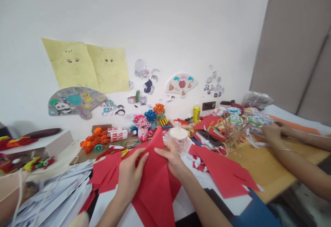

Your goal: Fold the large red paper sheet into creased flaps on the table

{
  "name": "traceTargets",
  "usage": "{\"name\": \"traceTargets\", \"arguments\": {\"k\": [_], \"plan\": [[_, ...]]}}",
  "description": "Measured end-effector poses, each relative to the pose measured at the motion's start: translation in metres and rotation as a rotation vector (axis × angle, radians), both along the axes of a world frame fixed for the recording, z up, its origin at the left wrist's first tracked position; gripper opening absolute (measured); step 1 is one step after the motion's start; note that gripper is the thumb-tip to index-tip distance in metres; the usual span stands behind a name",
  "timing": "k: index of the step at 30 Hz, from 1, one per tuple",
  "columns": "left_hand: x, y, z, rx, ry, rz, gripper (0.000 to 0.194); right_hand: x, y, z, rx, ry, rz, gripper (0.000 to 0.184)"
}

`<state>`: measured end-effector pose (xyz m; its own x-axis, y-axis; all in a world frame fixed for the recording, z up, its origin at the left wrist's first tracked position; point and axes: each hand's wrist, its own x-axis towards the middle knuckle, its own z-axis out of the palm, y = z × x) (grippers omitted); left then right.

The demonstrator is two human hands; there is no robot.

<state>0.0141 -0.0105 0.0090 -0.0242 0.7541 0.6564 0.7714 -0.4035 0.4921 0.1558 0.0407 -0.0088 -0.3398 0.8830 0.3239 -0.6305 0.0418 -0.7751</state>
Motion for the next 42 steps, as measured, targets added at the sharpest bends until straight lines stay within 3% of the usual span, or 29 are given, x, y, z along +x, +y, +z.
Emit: {"name": "traceTargets", "arguments": {"k": [7,9,11,14,17,20,22,28,38,42], "plan": [[-0.022,0.005,0.013,-0.111,-0.292,-0.014,0.031,0.003,0.007,0.001,-0.061,0.007,-0.103,0.038],[-0.027,0.0,0.019,-0.002,-0.345,0.091,0.029,0.006,0.009,0.001,-0.095,0.063,-0.097,0.038],[-0.031,-0.008,0.025,0.236,-0.319,0.262,0.025,0.009,0.012,0.0,-0.117,0.114,-0.139,0.035],[-0.034,-0.013,0.031,0.646,-0.016,0.363,0.021,0.012,0.015,-0.002,-0.09,0.019,-0.213,0.03],[-0.034,-0.01,0.028,0.885,0.503,0.307,0.03,0.011,0.012,-0.003,-0.012,-0.163,-0.049,0.031],[-0.027,-0.004,0.014,0.784,0.864,0.242,0.03,0.006,0.004,-0.003,0.109,-0.199,0.243,0.043],[-0.02,-0.002,0.004,0.723,0.958,0.192,0.03,0.0,-0.001,-0.005,0.159,-0.155,0.315,0.047],[-0.012,-0.001,-0.011,0.713,0.987,0.111,0.031,-0.011,0.001,-0.016,0.036,-0.033,0.071,0.032],[-0.028,0.003,-0.008,0.592,0.962,0.127,0.052,-0.004,0.012,-0.014,-0.08,-0.09,-0.222,0.036],[-0.042,0.007,-0.009,0.474,0.873,0.213,0.057,-0.003,0.012,-0.01,-0.113,-0.04,-0.312,0.036]]}}
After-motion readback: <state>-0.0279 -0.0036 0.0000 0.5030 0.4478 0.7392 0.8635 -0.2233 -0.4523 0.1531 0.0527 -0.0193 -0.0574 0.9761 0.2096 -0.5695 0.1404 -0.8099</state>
